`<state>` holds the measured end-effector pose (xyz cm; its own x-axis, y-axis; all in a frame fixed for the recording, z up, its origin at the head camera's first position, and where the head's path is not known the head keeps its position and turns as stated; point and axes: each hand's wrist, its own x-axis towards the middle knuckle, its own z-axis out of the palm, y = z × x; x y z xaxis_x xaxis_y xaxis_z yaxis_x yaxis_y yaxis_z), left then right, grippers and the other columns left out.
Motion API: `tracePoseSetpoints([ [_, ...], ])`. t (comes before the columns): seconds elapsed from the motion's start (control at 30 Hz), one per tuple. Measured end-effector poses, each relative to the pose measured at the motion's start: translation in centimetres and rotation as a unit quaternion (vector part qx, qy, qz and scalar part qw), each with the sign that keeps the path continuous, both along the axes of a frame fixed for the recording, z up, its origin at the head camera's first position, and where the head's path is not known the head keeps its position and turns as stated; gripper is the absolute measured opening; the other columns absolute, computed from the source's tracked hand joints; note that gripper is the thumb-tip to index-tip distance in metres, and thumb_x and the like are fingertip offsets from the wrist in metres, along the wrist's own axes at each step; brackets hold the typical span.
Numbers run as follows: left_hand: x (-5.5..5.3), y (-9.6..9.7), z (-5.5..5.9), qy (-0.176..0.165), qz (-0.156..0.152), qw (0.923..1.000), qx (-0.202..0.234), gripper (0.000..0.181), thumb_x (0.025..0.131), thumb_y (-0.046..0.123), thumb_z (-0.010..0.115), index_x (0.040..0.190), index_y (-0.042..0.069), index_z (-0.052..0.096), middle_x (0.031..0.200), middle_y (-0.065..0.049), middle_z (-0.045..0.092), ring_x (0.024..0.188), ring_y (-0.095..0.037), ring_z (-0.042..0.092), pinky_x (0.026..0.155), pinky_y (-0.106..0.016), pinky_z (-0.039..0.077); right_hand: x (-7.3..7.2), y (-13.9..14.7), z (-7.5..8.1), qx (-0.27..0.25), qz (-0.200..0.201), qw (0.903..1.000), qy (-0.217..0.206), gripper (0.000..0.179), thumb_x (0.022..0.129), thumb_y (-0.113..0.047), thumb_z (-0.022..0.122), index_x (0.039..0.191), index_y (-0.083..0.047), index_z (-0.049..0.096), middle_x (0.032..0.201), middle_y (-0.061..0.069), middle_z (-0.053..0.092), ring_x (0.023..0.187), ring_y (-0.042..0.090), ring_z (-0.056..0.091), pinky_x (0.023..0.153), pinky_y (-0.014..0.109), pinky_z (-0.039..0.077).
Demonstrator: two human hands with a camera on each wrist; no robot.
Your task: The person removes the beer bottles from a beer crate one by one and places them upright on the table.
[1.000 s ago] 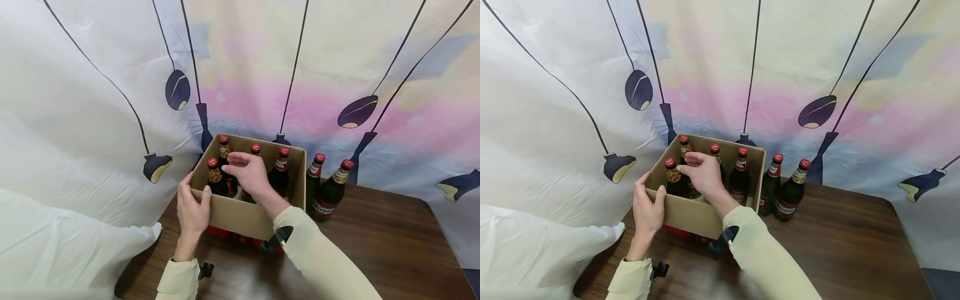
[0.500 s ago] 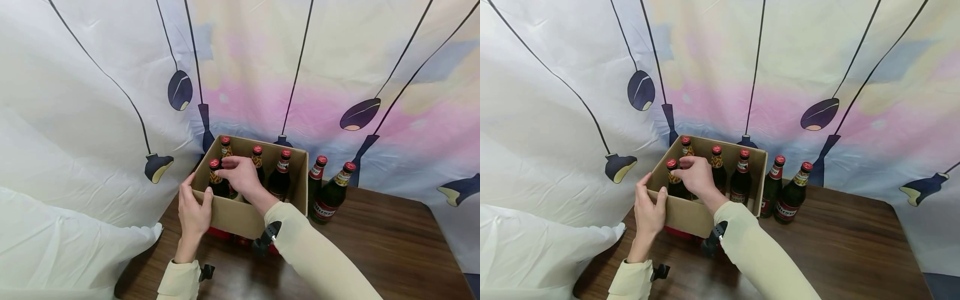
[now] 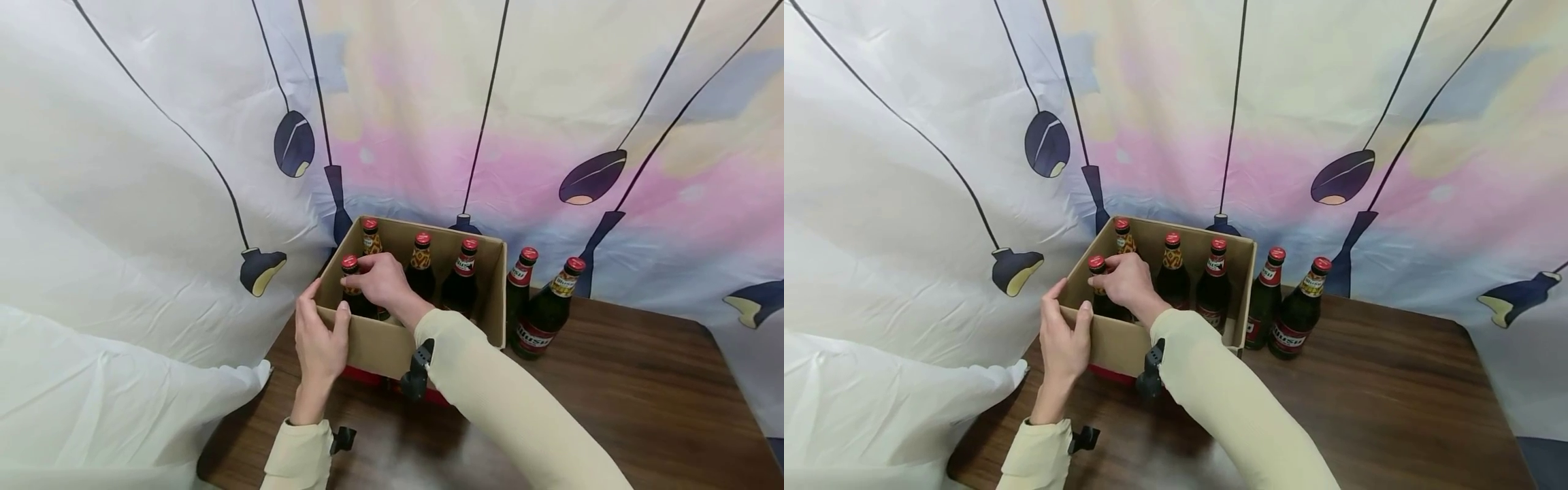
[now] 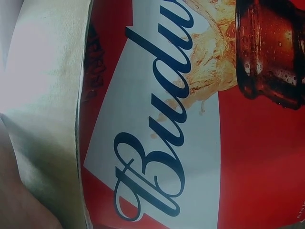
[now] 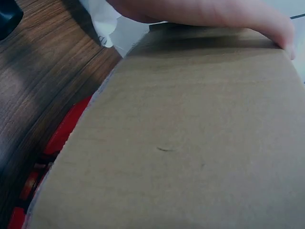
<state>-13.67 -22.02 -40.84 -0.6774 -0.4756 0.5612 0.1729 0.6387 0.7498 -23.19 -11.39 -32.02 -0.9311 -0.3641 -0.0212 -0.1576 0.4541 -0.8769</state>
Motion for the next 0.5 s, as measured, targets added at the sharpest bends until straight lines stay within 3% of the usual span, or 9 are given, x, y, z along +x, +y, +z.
tracePoseSetpoints([
  [0.23,0.15,-0.02,-0.04,0.000,0.008,1.0000,0.004,0.062,0.096,0.032,0.061,0.152,0.007,0.047,0.143,-0.021,0.057,0.125,-0.041,0.058,0.097,-0.062,0.048,-0.02,-0.29,-0.11,-0.021,-0.011,0.9997,-0.006,0.034,0.089,-0.029,0.085,0.121,-0.020,0.082,0.118,0.002,0.079,0.105,0.021,0.069,0.083,0.035,0.054],
  [0.5,0.14,-0.02,-0.06,-0.001,0.006,1.0000,-0.001,0.063,0.097,0.034,0.062,0.152,0.008,0.047,0.142,-0.021,0.058,0.128,-0.041,0.058,0.098,-0.063,0.048,0.35,0.66,0.25,-0.141,-0.051,0.9883,-0.030,0.038,0.088,-0.024,0.085,0.125,-0.019,0.080,0.124,0.004,0.078,0.114,0.026,0.070,0.099,0.046,0.056],
])
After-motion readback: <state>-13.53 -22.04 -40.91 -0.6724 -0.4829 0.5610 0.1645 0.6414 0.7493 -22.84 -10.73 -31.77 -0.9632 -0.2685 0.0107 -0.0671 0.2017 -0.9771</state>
